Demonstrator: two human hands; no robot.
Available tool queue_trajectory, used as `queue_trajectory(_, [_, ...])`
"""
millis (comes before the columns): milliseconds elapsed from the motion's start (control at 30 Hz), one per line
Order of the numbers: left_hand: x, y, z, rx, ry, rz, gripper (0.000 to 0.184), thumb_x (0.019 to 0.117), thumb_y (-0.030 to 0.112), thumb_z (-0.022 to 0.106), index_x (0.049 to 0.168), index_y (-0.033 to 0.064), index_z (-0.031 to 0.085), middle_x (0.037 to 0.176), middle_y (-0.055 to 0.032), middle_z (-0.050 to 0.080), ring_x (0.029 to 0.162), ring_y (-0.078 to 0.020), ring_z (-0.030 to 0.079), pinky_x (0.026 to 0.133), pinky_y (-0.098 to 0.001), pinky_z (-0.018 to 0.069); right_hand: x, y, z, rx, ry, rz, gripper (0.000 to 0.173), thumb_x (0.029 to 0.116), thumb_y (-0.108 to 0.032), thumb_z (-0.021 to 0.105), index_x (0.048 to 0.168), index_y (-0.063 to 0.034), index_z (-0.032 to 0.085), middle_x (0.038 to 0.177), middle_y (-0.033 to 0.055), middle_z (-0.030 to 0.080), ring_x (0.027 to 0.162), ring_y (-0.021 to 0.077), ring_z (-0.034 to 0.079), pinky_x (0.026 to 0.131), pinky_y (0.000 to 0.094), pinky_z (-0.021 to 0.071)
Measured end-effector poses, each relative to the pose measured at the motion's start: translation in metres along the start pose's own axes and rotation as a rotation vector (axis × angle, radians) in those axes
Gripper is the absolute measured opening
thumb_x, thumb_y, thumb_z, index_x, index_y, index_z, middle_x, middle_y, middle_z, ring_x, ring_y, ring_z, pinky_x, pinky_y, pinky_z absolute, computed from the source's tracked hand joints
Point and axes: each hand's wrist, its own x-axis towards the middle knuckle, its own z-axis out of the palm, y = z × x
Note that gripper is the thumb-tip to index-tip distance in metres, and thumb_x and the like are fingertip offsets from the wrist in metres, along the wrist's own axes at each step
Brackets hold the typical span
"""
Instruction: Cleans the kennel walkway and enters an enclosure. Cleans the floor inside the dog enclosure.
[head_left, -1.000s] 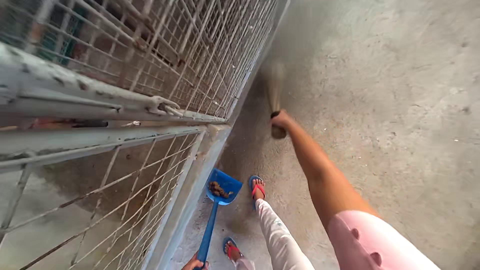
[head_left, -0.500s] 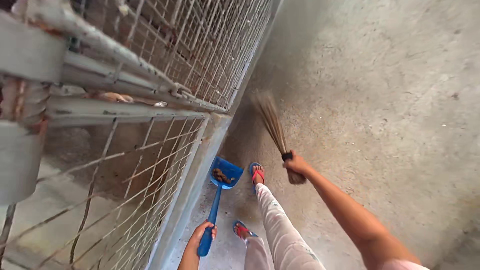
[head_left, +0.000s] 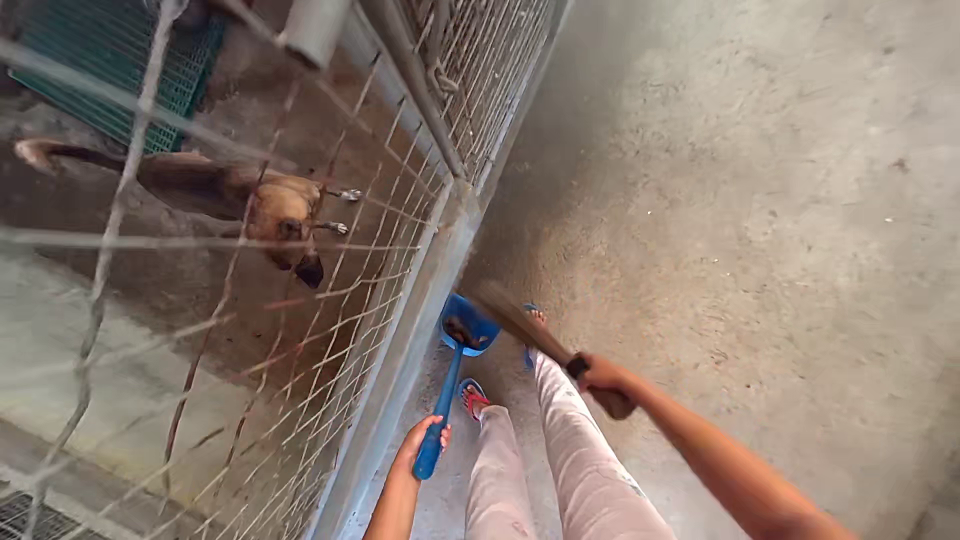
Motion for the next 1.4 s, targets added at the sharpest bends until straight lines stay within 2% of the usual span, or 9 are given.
queue_trajectory(100, [-0.003, -0.011, -0.033, 0.035, -0.041, 0.009, 0.025, 0.1091, 0.017, 0.03, 0.098, 0.0048, 0.049, 0.063, -0.0039, 0.056, 0.043, -0.0066, 0.055, 0.038, -0.017, 0.046, 0.005, -0.001, -0.018, 0.14, 0.215, 0.067, 0.086, 0.0855, -0.008, 0.078, 0.156, -0.0017, 0.029, 0.136, 0.0326, 0.055, 0.123, 0.0447, 0.058, 0.103, 0.0599, 0.0463])
queue_trajectory(200, [-0.002, -0.011, -0.043, 0.054, -0.064, 0.048, 0.026, 0.1089, 0.019, 0.031, 0.097, 0.0049, 0.05, 0.061, -0.004, 0.055, 0.043, -0.0076, 0.056, 0.039, -0.0178, 0.0464, 0.065, -0.012, 0.032, 0.385, 0.394, 0.082, 0.084, 0.0861, -0.014, 0.078, 0.154, 0.0021, 0.031, 0.138, 0.0299, 0.055, 0.124, 0.0404, 0.058, 0.104, 0.0559, 0.047])
queue_trajectory(433, [0.001, -0.018, -0.026, 0.094, -0.013, 0.177, 0.02, 0.1082, 0.016, 0.038, 0.104, 0.0019, 0.051, 0.062, -0.006, 0.054, 0.045, -0.0099, 0.054, 0.041, -0.02, 0.0464, 0.062, -0.034, 0.27, 0.127, -0.025, 0.124, 0.091, 0.0836, -0.018, 0.081, 0.154, 0.0035, 0.028, 0.139, 0.0295, 0.055, 0.128, 0.0406, 0.057, 0.107, 0.0561, 0.0463])
queue_trajectory(633, [-0.011, -0.024, -0.072, 0.143, -0.047, 0.119, 0.023, 0.1095, 0.02, 0.037, 0.105, 0.0028, 0.051, 0.066, -0.0058, 0.055, 0.048, -0.0096, 0.055, 0.043, -0.0197, 0.0474, -0.022, 0.048, 0.196, 0.521, 0.192, 0.088, 0.075, 0.0829, -0.004, 0.075, 0.149, -0.0011, 0.04, 0.125, 0.0278, 0.061, 0.106, 0.0371, 0.065, 0.092, 0.0542, 0.0532])
queue_trajectory(767, [0.001, -0.028, -0.061, 0.218, 0.039, 0.114, 0.017, 0.1086, 0.018, 0.04, 0.107, 0.0031, 0.05, 0.065, -0.0062, 0.054, 0.046, -0.0106, 0.054, 0.043, -0.0211, 0.0472, 0.026, 0.053, 0.181, 0.768, 0.447, 0.12, 0.06, 0.0885, -0.012, 0.073, 0.14, 0.0046, 0.049, 0.123, 0.0276, 0.062, 0.106, 0.0357, 0.064, 0.092, 0.0535, 0.053])
queue_trajectory(833, [0.008, -0.033, -0.041, 0.233, 0.064, 0.138, 0.014, 0.108, 0.015, 0.042, 0.109, 0.0028, 0.05, 0.066, -0.0061, 0.053, 0.047, -0.0111, 0.053, 0.044, -0.022, 0.0476, 0.063, 0.026, 0.204, 0.778, 0.398, 0.155, 0.079, 0.0857, -0.014, 0.077, 0.15, 0.0062, 0.035, 0.136, 0.0305, 0.055, 0.121, 0.0402, 0.059, 0.101, 0.0566, 0.0501])
queue_trajectory(1033, [0.008, -0.039, -0.021, 0.194, 0.07, 0.174, 0.013, 0.107, 0.012, 0.041, 0.109, 0.002, 0.048, 0.064, -0.006, 0.052, 0.045, -0.0109, 0.053, 0.044, -0.0216, 0.048, 0.049, -0.019, 0.319, 0.442, -0.1, 0.077, 0.087, 0.0802, -0.009, 0.08, 0.152, 0.0019, 0.032, 0.134, 0.0286, 0.057, 0.121, 0.0388, 0.06, 0.103, 0.0548, 0.0483])
queue_trajectory(1233, [0.002, -0.045, -0.072, 0.157, 0.027, 0.133, 0.019, 0.1084, 0.016, 0.038, 0.104, 0.0024, 0.05, 0.065, -0.0058, 0.055, 0.047, -0.0098, 0.056, 0.043, -0.0197, 0.048, -0.02, 0.038, 0.203, 0.465, 0.14, 0.049, 0.079, 0.0807, -0.003, 0.078, 0.15, -0.0007, 0.041, 0.13, 0.0292, 0.059, 0.116, 0.0391, 0.061, 0.1, 0.0556, 0.0491])
queue_trajectory(1400, [0.014, -0.044, -0.048, 0.123, 0.049, 0.138, 0.016, 0.1078, 0.016, 0.04, 0.104, 0.0036, 0.049, 0.064, -0.0057, 0.054, 0.046, -0.0102, 0.055, 0.043, -0.0207, 0.0477, 0.07, 0.017, 0.186, 0.534, 0.365, 0.155, 0.091, 0.0811, -0.021, 0.081, 0.153, 0.0024, 0.031, 0.139, 0.0305, 0.054, 0.125, 0.0415, 0.058, 0.103, 0.0572, 0.0486])
